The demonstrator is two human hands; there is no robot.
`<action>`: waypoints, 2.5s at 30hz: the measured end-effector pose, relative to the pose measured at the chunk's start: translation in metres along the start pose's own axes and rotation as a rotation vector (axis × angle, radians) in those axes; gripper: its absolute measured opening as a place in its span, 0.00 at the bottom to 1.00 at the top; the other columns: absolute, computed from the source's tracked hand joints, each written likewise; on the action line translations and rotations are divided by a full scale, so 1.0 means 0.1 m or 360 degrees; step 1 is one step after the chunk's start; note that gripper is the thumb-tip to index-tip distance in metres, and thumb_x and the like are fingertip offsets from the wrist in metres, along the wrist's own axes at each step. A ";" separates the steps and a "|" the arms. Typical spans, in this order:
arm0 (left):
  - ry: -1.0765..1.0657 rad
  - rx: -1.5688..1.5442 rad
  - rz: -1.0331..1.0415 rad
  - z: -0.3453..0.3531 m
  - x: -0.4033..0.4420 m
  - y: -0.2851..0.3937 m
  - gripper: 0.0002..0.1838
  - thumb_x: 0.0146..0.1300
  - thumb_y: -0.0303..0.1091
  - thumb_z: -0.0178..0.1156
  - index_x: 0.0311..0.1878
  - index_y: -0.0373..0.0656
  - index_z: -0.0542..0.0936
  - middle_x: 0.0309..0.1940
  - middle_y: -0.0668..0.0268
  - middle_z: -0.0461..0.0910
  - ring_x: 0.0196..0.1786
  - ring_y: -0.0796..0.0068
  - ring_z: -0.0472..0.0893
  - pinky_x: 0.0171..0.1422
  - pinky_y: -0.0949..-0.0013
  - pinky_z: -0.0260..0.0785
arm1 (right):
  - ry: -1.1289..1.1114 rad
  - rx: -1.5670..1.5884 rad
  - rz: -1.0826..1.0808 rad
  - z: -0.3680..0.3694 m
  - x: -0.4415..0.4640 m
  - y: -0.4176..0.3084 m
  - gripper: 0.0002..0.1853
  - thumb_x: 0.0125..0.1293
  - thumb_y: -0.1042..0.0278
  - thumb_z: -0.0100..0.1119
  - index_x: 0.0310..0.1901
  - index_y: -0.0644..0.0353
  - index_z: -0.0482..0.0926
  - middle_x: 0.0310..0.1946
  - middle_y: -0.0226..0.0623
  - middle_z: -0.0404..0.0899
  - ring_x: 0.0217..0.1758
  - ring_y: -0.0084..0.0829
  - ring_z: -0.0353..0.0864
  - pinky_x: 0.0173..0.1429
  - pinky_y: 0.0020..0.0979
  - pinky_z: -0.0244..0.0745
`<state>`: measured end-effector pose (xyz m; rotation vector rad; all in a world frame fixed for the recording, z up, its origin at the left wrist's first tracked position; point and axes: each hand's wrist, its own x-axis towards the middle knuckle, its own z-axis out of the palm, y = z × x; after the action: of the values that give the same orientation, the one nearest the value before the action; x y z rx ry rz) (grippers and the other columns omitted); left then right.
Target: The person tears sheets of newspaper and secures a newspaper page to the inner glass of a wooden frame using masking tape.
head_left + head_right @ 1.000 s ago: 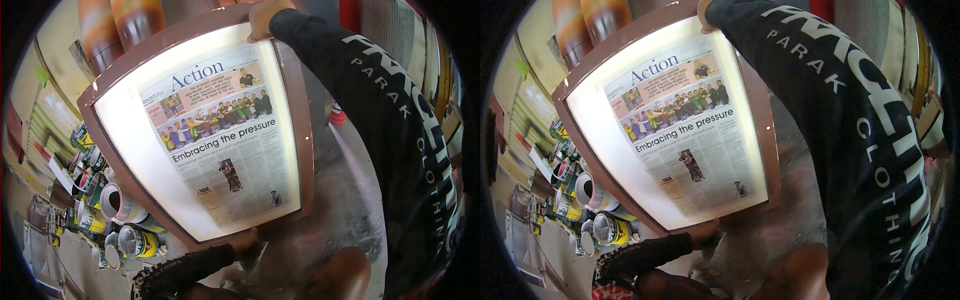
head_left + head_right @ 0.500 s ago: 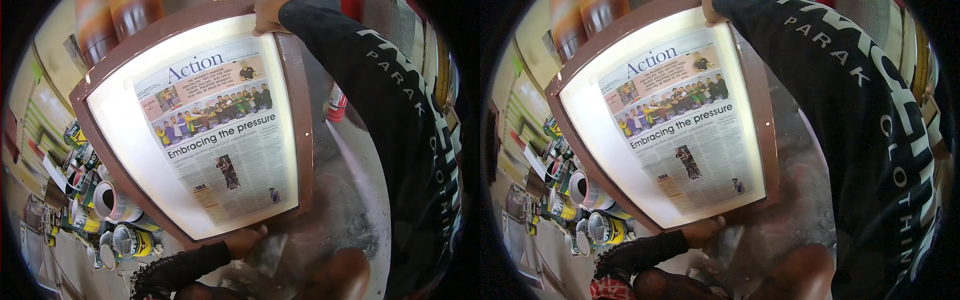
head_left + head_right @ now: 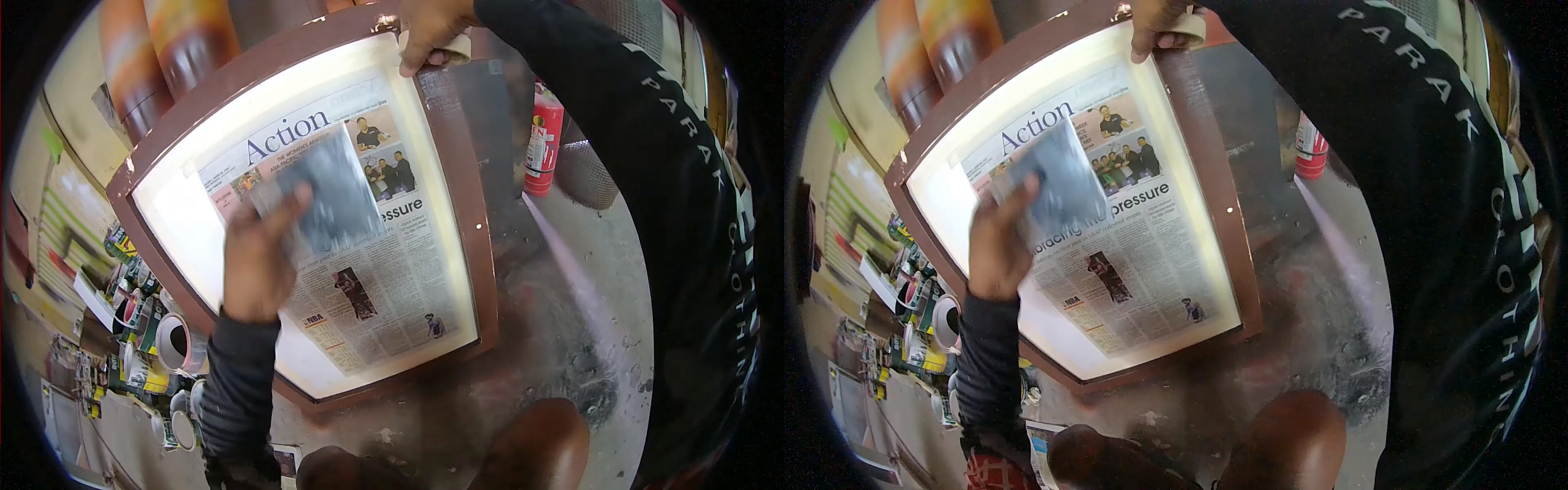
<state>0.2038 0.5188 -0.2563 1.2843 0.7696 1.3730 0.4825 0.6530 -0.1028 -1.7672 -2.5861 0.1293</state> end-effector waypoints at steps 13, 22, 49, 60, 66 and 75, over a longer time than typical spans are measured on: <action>0.0163 0.0432 0.0520 0.52 1.46 -0.26 0.19 0.67 0.32 0.66 0.58 0.33 0.81 0.52 0.63 0.84 0.53 0.74 0.79 0.62 0.70 0.67 | 0.0052 0.0294 -0.0154 0.10 -0.25 0.34 0.19 0.62 0.50 0.64 0.42 0.58 0.88 0.33 0.31 0.88 0.34 0.27 0.83 0.41 0.34 0.75; 0.0639 0.0817 0.0762 0.81 1.51 -0.36 0.16 0.64 0.34 0.66 0.52 0.36 0.84 0.43 0.60 0.87 0.46 0.70 0.83 0.56 0.67 0.72 | 0.0396 0.0193 -0.0535 0.12 -0.47 0.26 0.17 0.63 0.54 0.60 0.35 0.61 0.87 0.28 0.37 0.86 0.32 0.31 0.83 0.39 0.37 0.75; 0.1021 0.1988 0.0687 1.26 1.40 -0.19 0.17 0.62 0.43 0.65 0.40 0.36 0.86 0.39 0.48 0.86 0.45 0.49 0.87 0.52 0.54 0.79 | 0.1040 -0.0893 -0.0680 0.39 -0.97 0.05 0.16 0.54 0.59 0.57 0.29 0.64 0.86 0.31 0.56 0.85 0.39 0.56 0.85 0.49 0.50 0.79; 0.1105 0.1970 0.0761 1.23 1.47 -0.24 0.17 0.60 0.43 0.64 0.39 0.37 0.86 0.38 0.47 0.86 0.46 0.49 0.87 0.54 0.53 0.78 | -0.0015 -0.0355 -0.0947 1.59 -1.16 0.05 0.09 0.54 0.66 0.61 0.31 0.63 0.83 0.25 0.51 0.80 0.31 0.52 0.83 0.37 0.48 0.76; 0.0395 0.1381 0.0704 0.82 1.18 -0.08 0.21 0.63 0.45 0.67 0.46 0.34 0.86 0.39 0.52 0.87 0.44 0.60 0.86 0.53 0.61 0.74 | -0.0110 0.0535 -0.0783 2.10 -1.89 0.06 0.10 0.62 0.67 0.63 0.39 0.66 0.83 0.28 0.51 0.83 0.31 0.48 0.85 0.38 0.41 0.77; -0.0857 0.2733 0.0933 0.71 1.18 -0.01 0.25 0.72 0.48 0.59 0.54 0.32 0.83 0.79 0.50 0.54 0.81 0.48 0.52 0.83 0.51 0.47 | 0.0198 0.1436 -0.0687 3.49 -2.35 -0.21 0.16 0.71 0.59 0.58 0.49 0.65 0.81 0.36 0.55 0.83 0.35 0.55 0.83 0.42 0.48 0.76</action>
<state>0.2873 0.6170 -0.2089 3.2057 1.2403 0.3757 0.5304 0.4041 -0.4397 -0.8581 -2.1746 0.9490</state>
